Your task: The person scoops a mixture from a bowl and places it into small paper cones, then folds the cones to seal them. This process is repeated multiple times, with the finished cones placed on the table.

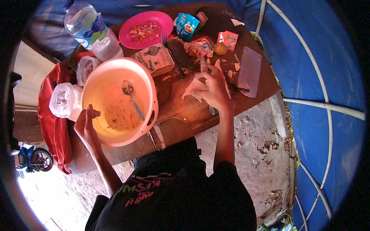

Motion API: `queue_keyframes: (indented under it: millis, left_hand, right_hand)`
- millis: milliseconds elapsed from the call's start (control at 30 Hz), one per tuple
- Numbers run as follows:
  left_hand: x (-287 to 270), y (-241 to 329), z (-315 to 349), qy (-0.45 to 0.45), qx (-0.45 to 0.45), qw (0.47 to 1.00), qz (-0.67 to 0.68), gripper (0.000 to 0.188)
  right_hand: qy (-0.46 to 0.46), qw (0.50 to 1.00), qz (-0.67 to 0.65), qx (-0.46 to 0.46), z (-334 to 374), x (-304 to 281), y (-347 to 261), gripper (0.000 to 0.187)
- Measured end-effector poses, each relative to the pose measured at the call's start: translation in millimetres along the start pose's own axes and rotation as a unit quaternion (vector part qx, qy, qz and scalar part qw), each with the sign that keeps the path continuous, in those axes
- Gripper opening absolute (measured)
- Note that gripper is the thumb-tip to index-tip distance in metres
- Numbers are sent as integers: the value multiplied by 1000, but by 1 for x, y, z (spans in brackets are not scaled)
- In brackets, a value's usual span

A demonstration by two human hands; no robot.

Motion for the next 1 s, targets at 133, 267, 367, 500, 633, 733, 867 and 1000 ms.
queue_keyframes:
  millis: [133, 267, 367, 500, 633, 733, 867, 1000]
  left_hand:
    - [-2, -2, 0, 12, -7, 1000, -13, 32]
    - [-2, 1, 1, 17, -42, 998, 38, 32]
    - [3, 21, -5, -43, -34, 995, 77, 37]
    - [37, 65, -12, -231, 59, 964, 117, 39]
    - [68, 85, 7, -364, 162, 917, -12, 36]
    - [59, 72, 8, -322, 109, 940, -14, 18]
    - [6, 38, -13, -145, -26, 989, 4, 14]
    - [-22, 17, -25, -91, -31, 994, 43, 19]
  right_hand:
    - [2, 1000, -29, 8, -10, 4, 8, 24]
    - [31, 992, -119, 17, -8, -21, -17, 12]
    - [7, 963, -270, 0, -13, -46, -59, 9]
    - [-1, 946, -288, -147, -29, -70, -150, 10]
    - [-2, 914, -322, -248, -36, -48, -227, 13]
    - [30, 934, -287, -213, -26, -38, -220, 20]
    - [139, 963, -217, 76, 3, -48, -108, 26]
    - [114, 965, 46, 231, 53, -46, -27, 35]
Point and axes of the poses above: each hand's wrist, its own z-axis away from the middle knuckle, its own x-axis out of the palm, y = z × x, the point moved 7 cm from there along -z, towards the middle knuckle, and after that the axes turned 12 degrees about z, right-handed, at the moved point
